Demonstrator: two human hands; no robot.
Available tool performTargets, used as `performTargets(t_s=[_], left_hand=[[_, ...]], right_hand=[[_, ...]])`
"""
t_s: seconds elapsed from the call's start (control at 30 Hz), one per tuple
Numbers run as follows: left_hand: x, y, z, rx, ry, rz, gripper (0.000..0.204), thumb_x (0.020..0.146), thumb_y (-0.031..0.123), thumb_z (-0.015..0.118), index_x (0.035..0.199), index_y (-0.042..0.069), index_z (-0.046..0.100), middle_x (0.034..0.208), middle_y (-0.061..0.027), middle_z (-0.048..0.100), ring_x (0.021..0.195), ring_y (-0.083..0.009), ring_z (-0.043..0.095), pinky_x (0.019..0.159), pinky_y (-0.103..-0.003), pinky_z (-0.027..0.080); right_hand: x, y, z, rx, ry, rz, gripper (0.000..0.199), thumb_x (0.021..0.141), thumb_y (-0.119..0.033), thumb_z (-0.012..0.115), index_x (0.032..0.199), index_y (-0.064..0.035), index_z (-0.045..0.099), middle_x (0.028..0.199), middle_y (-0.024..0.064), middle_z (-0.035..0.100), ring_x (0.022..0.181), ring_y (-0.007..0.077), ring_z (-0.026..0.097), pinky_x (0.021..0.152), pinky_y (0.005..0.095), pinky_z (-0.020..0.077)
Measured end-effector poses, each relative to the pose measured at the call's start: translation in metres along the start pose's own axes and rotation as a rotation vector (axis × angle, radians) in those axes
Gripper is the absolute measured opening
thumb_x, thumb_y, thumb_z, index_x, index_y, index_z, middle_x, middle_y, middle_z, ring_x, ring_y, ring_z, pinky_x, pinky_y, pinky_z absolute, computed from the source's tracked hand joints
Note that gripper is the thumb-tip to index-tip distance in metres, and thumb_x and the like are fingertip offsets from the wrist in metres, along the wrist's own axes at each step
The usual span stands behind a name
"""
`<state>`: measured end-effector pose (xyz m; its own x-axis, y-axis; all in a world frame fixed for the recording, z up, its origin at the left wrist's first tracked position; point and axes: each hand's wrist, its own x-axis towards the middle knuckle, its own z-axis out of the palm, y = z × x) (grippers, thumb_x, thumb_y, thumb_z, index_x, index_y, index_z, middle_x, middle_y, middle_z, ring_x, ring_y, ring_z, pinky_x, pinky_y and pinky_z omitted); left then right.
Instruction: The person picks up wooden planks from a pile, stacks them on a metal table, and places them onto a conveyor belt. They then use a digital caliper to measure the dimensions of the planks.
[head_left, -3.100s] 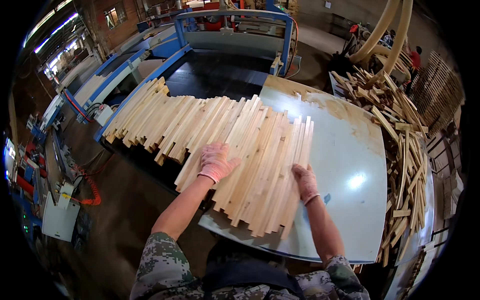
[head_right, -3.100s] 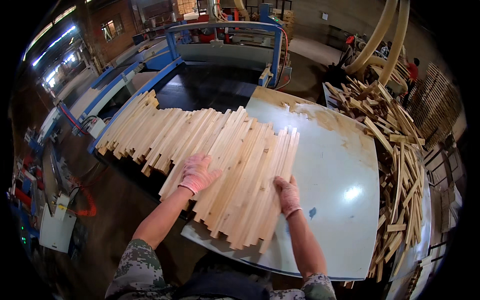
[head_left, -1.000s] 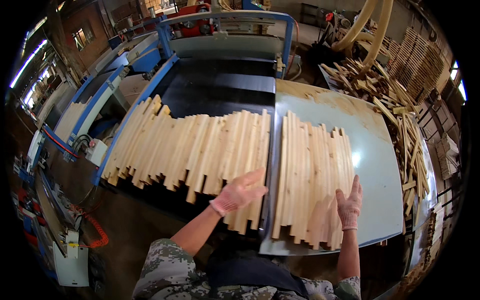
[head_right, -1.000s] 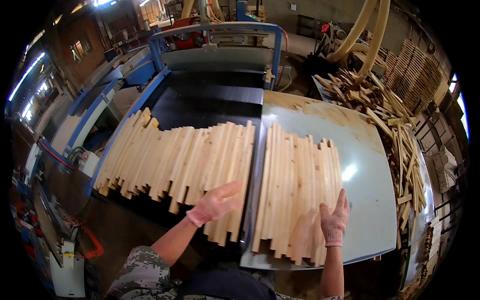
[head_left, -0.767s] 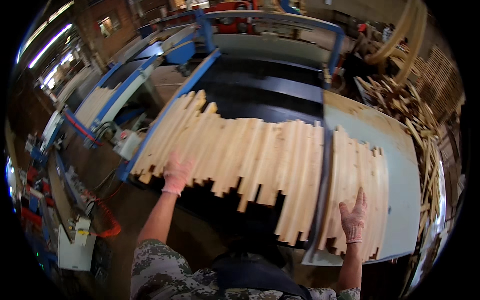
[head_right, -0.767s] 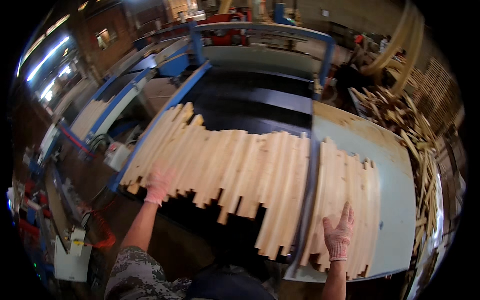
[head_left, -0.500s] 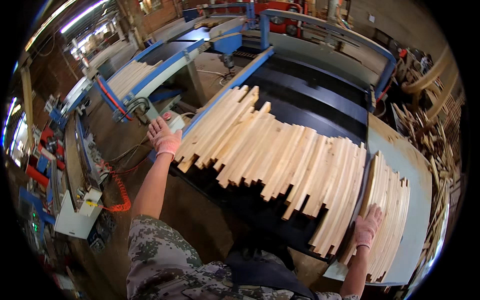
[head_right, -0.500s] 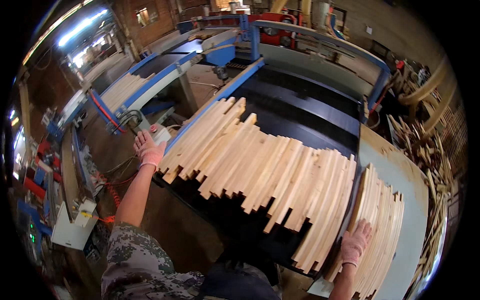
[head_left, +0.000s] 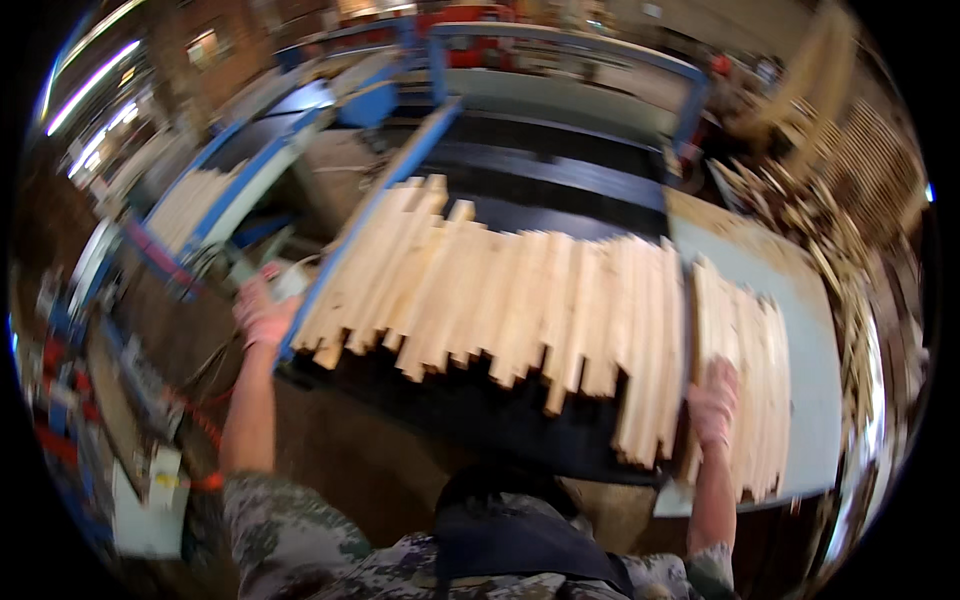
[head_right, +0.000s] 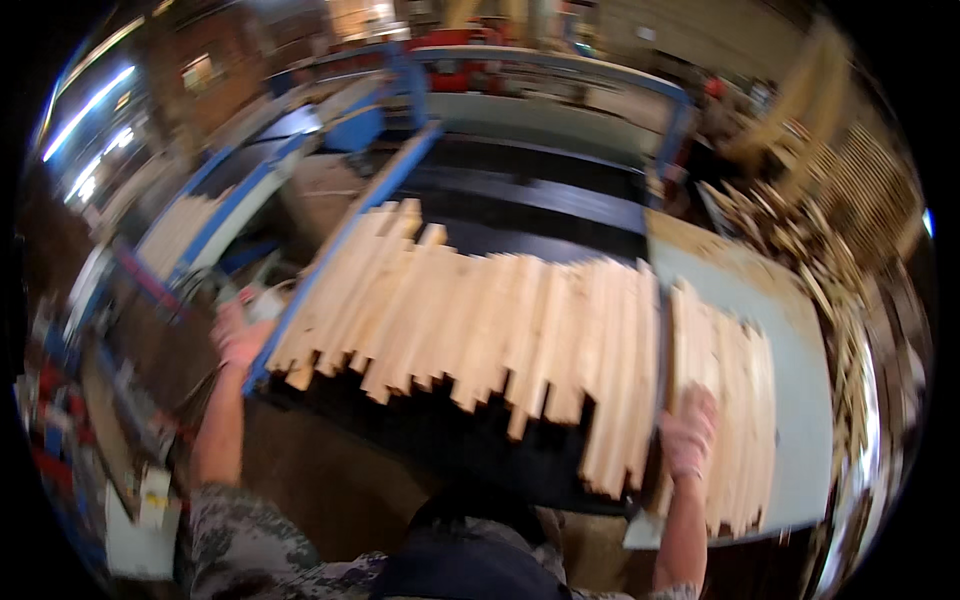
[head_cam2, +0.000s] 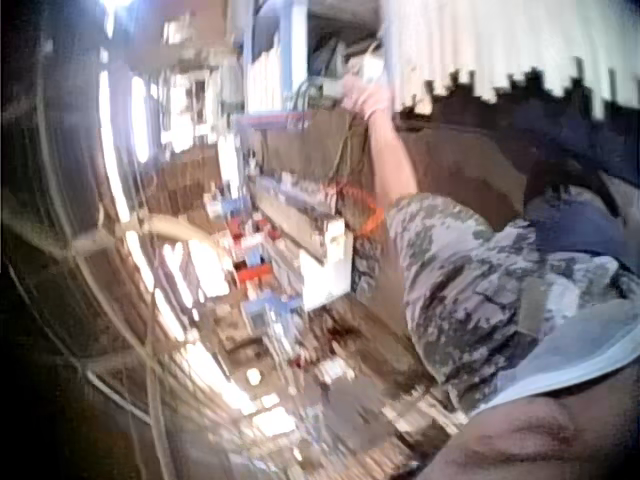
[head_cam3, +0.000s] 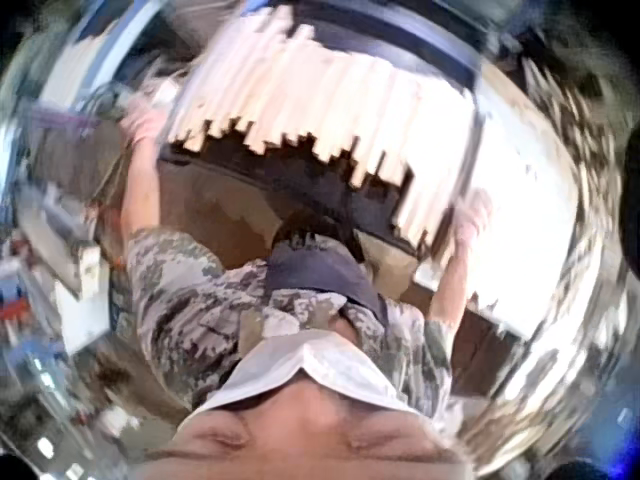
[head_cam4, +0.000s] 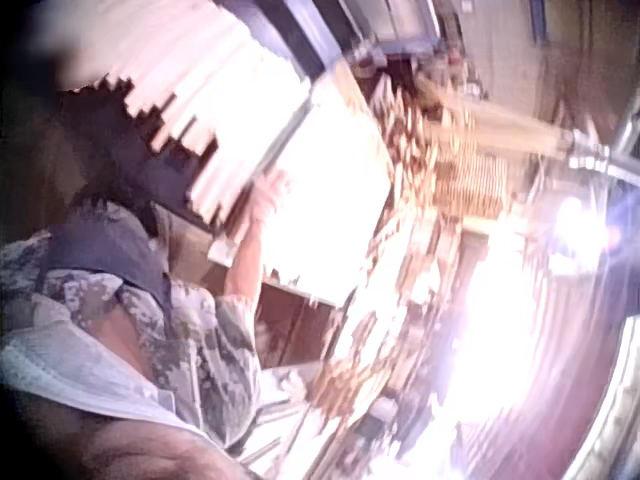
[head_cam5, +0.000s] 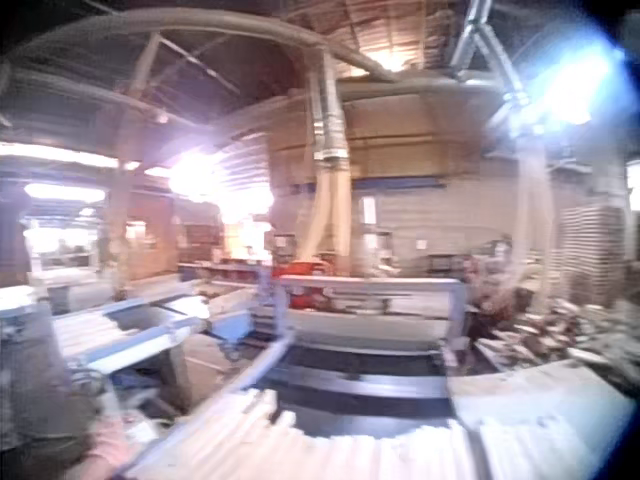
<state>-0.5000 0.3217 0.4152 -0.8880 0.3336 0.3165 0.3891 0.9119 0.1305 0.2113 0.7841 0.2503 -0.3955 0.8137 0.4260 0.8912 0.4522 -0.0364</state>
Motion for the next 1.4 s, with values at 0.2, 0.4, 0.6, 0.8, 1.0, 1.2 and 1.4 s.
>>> performTargets(t_s=[0.2,0.4,0.6,0.8,1.0,1.2,1.4], left_hand=[[-0.208,-0.072,-0.003,-0.948,0.004,0.16,0.055,0.099,0.026,0.071,0.145,-0.003,0.059,0.14,-0.0147,0.067,0.126,-0.0251,0.065,0.104,-0.037,0.054],[-0.354,0.016,-0.034,-1.489,-1.027,0.176,0.048,0.104,0.035,0.069,0.129,-0.005,0.073,0.122,-0.0177,0.077,0.11,-0.0262,0.075,0.102,-0.04,0.059],[-0.418,0.04,0.011,-1.614,-1.467,-0.022,0.046,0.107,0.025,0.067,0.137,-0.01,0.066,0.134,-0.0212,0.072,0.122,-0.0303,0.071,0.111,-0.042,0.054],[-0.429,0.058,0.018,-1.593,-1.482,0.003,0.05,0.107,0.029,0.067,0.139,-0.009,0.065,0.133,-0.0223,0.072,0.124,-0.0321,0.071,0.111,-0.044,0.055],[-0.444,0.073,0.032,-1.579,-1.576,0.005,0.051,0.107,0.028,0.068,0.142,-0.009,0.063,0.136,-0.0216,0.071,0.126,-0.0316,0.07,0.112,-0.041,0.054],[-0.446,0.083,0.027,-1.543,-1.632,0.04,0.049,0.108,0.025,0.067,0.143,-0.008,0.062,0.137,-0.0208,0.07,0.127,-0.0304,0.069,0.113,-0.041,0.054],[-0.451,0.087,0.035,-1.545,-1.684,0.043,0.048,0.108,0.024,0.067,0.143,-0.008,0.062,0.138,-0.0203,0.07,0.128,-0.0293,0.068,0.114,-0.04,0.053]], right_hand=[[-0.11,-0.067,-0.094,0.062,-0.281,0.193,0.09,0.088,-0.04,0.073,0.164,-0.0076,0.039,0.169,0.022,0.04,0.158,0.0399,0.033,0.132,0.0512,0.0228],[-0.094,-0.074,-0.132,0.039,-0.329,0.227,0.085,0.089,-0.035,0.074,0.163,-0.0088,0.041,0.169,0.0218,0.039,0.159,0.0413,0.032,0.132,0.0518,0.0218],[-0.094,-0.079,-0.127,0.083,-0.319,0.225,0.084,0.089,-0.033,0.074,0.163,-0.0085,0.04,0.169,0.0213,0.039,0.159,0.0403,0.031,0.133,0.0507,0.0204],[-0.091,-0.079,-0.124,0.068,-0.342,0.226,0.087,0.09,-0.032,0.074,0.165,-0.008,0.038,0.171,0.0208,0.037,0.16,0.0394,0.029,0.134,0.0488,0.0205],[-0.088,-0.084,-0.13,0.077,-0.348,0.24,0.087,0.091,-0.031,0.075,0.165,-0.0083,0.038,0.172,0.0207,0.035,0.161,0.0385,0.028,0.134,0.0476,0.0213],[-0.092,-0.081,-0.127,0.045,-0.342,0.246,0.086,0.091,-0.032,0.075,0.166,-0.0097,0.038,0.172,0.0189,0.036,0.161,0.0373,0.029,0.134,0.0471,0.0206],[-0.096,-0.078,-0.126,0.044,-0.336,0.256,0.085,0.092,-0.033,0.075,0.165,-0.0092,0.038,0.171,0.0184,0.037,0.161,0.0356,0.029,0.134,0.0465,0.0206]])
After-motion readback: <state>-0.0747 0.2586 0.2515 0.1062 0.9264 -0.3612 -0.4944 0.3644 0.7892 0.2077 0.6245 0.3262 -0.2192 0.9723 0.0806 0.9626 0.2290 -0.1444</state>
